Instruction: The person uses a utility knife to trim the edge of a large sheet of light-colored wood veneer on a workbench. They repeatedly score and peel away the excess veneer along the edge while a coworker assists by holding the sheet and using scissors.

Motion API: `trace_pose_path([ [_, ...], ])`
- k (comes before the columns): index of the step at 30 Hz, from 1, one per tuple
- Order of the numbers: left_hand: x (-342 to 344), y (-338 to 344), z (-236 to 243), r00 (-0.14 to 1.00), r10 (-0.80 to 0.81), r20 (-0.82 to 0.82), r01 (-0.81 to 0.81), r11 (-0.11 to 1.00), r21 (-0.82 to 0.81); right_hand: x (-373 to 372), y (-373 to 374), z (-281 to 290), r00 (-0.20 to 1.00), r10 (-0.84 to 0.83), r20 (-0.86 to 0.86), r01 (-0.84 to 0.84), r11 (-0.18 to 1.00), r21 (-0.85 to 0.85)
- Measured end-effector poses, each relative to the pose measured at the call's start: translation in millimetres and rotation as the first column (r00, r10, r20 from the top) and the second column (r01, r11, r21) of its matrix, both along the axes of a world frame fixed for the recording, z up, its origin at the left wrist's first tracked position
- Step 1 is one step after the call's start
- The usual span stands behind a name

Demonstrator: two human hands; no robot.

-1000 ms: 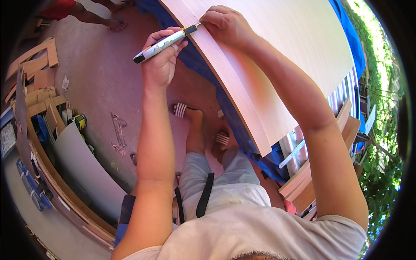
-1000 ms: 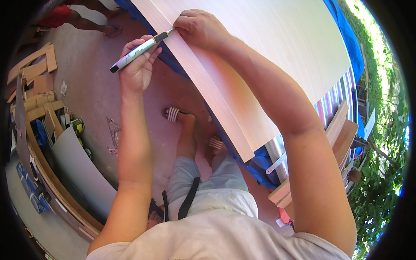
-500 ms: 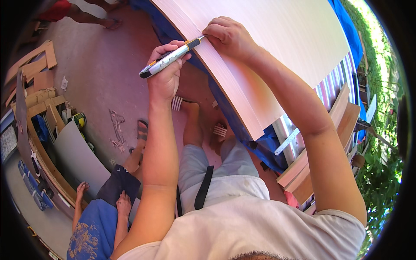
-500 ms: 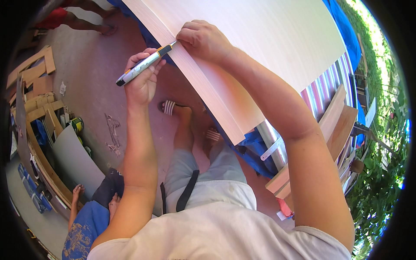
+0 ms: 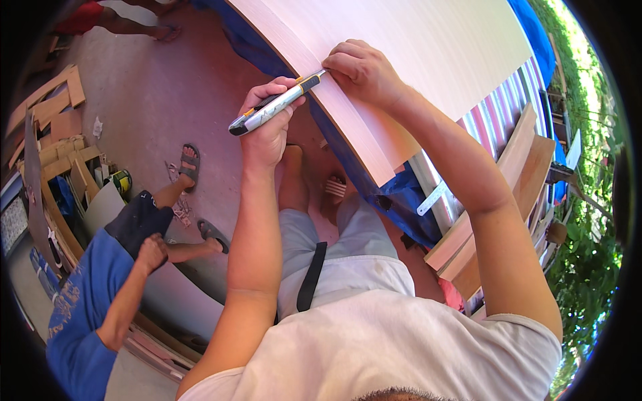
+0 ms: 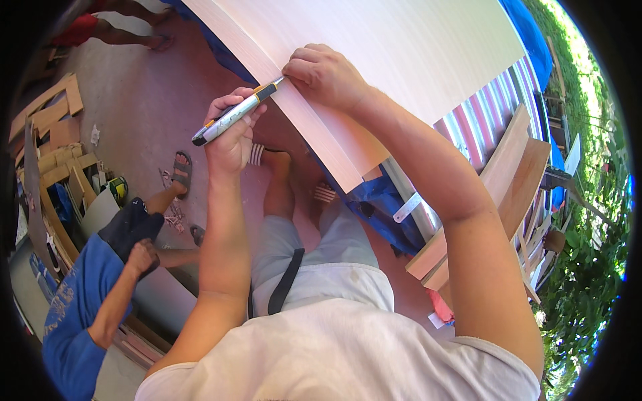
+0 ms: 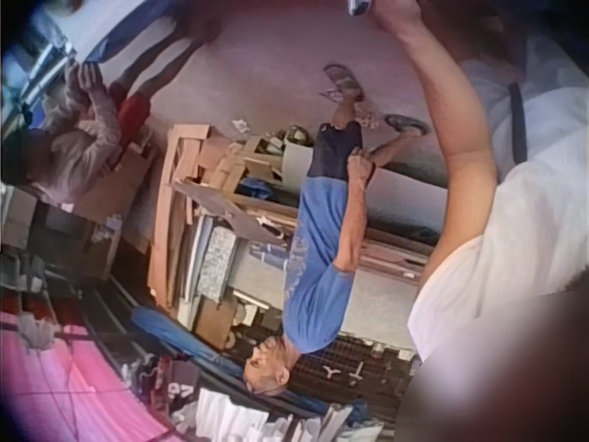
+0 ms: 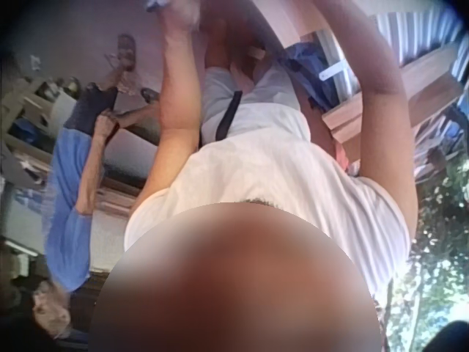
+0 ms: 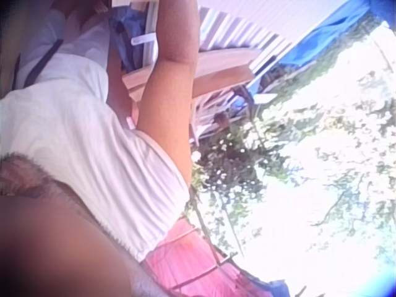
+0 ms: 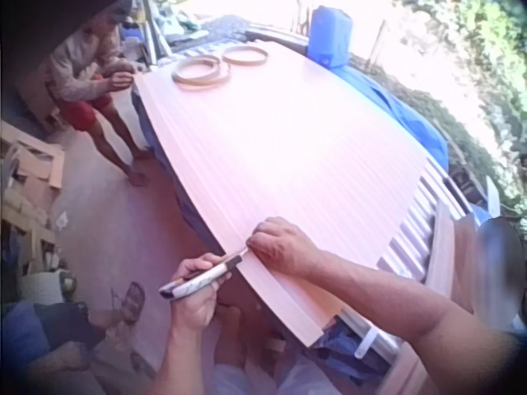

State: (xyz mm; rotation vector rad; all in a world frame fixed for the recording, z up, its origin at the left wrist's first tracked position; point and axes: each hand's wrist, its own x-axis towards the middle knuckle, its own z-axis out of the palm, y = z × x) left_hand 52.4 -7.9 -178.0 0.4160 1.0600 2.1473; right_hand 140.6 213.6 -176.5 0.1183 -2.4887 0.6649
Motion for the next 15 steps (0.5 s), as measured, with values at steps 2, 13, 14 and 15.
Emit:
trace_pose_path([
  [2,11.3,-2.7,0.0,1.0,0.005,0.01,-0.005,1.0,-0.01,12.0,-2.7,-0.9,1.0,0.001,0.005,-0.001,1.0,-0.008],
  [13,68.2,-23.6,-11.9,0.994,-0.091,-0.068,0.089,0.995,-0.034,77.6,-21.3,-3.0,0.999,-0.026,0.043,0.026,1.0,-0.004],
  [14,72.5,-25.2,-12.4,0.993,-0.094,-0.073,0.091,0.995,-0.038,82.3,-22.3,-2.6,0.999,-0.025,0.047,0.025,1.0,-0.002],
  [15,76.7,-26.9,-12.7,0.992,-0.097,-0.079,0.094,0.995,-0.042,87.1,-23.0,-2.0,0.999,-0.016,0.046,0.016,1.0,-0.003],
])
